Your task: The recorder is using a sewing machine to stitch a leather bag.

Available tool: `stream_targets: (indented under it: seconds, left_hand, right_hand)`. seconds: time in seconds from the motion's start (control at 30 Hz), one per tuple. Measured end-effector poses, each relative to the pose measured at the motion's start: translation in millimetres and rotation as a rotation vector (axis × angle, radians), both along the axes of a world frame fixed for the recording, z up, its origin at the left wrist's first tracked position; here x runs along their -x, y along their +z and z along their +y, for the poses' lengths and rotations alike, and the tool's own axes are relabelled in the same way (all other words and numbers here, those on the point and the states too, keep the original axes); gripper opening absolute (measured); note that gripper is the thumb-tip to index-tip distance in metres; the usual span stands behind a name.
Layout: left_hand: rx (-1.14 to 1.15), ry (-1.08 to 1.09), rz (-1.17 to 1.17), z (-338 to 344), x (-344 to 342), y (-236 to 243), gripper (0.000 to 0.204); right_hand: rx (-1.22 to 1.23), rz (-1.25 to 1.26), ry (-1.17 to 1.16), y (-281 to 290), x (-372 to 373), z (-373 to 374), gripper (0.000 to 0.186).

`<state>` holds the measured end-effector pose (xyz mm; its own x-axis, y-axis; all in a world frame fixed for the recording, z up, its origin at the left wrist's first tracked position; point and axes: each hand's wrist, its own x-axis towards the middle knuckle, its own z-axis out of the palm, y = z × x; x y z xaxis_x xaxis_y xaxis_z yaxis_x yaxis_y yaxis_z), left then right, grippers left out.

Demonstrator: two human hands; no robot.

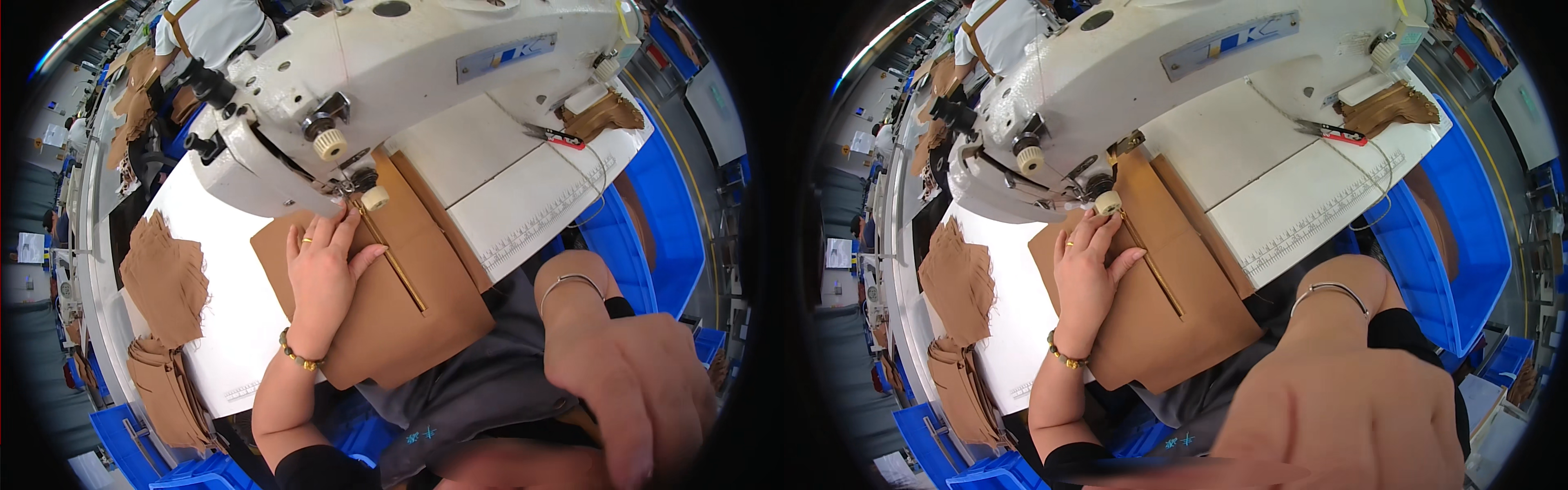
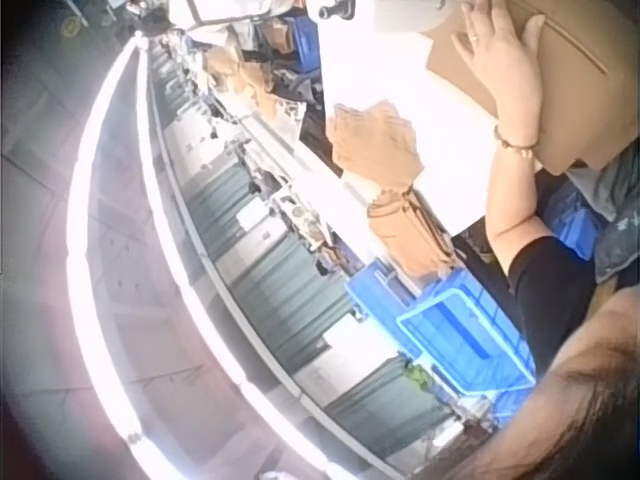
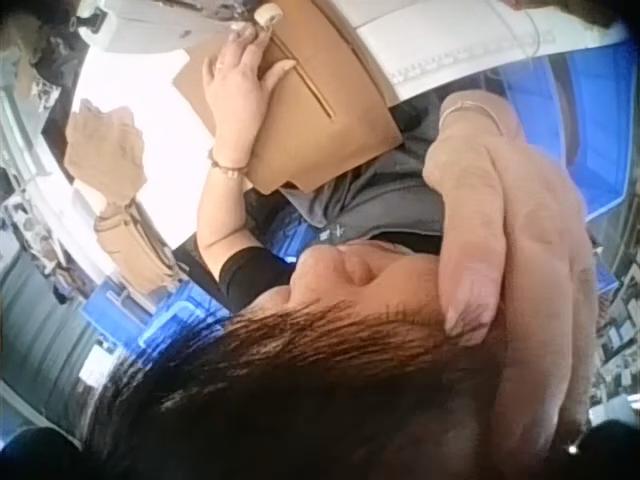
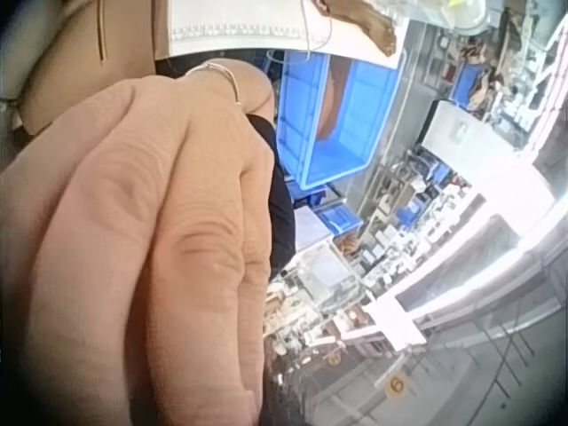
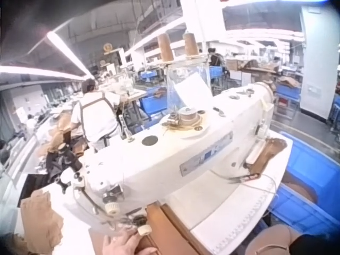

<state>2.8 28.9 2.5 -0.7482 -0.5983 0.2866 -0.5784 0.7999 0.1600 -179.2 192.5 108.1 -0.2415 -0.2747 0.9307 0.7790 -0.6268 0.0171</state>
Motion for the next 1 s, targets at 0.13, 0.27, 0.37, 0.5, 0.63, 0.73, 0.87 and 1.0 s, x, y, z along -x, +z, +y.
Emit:
stream_targets:
  seconds: [0.13, 0.27, 0.37, 0.5, 0.63, 0.73, 0.87, 1.0]
  left_hand:
    - [-0.005, 0.009, -0.019, 0.5, -0.8, 0.1, 0.058]
    - [0.081, 0.009, -0.029, 3.1, -2.1, -4.6, 0.053]
    - [0.131, -0.024, -0.012, 5.9, -4.0, -6.5, 0.047]
    - [0.194, -0.096, -0.016, 8.1, -3.4, -6.0, 0.037]
    - [0.178, -0.103, -0.026, 8.7, -4.1, -2.8, 0.036]
    - [0.15, -0.102, -0.03, 8.0, -4.8, -1.6, 0.037]
    - [0.098, -0.095, -0.039, 8.6, -5.5, -0.5, 0.037]
    - [0.094, -0.093, -0.048, 9.0, -5.1, 0.9, 0.037]
  right_hand:
    - [0.124, -0.139, -0.388, -5.0, 7.5, 10.2, 0.032]
    - [-0.322, 0.805, -0.932, -25.6, 49.4, -26.3, 0.011]
    - [-0.342, 1.284, -1.218, -72.8, 55.9, -78.2, 0.018]
    - [-0.228, 1.522, -1.204, -116.0, 59.4, -107.3, 0.036]
    - [-0.157, 1.632, -1.246, -128.6, 57.6, -120.2, 0.03]
    - [-0.188, 1.614, -1.241, -128.6, 59.6, -129.6, 0.026]
    - [-0.253, 1.584, -1.21, -127.4, 66.7, -142.7, 0.033]
    - [-0.327, 1.594, -1.076, -123.4, 71.7, -149.5, 0.036]
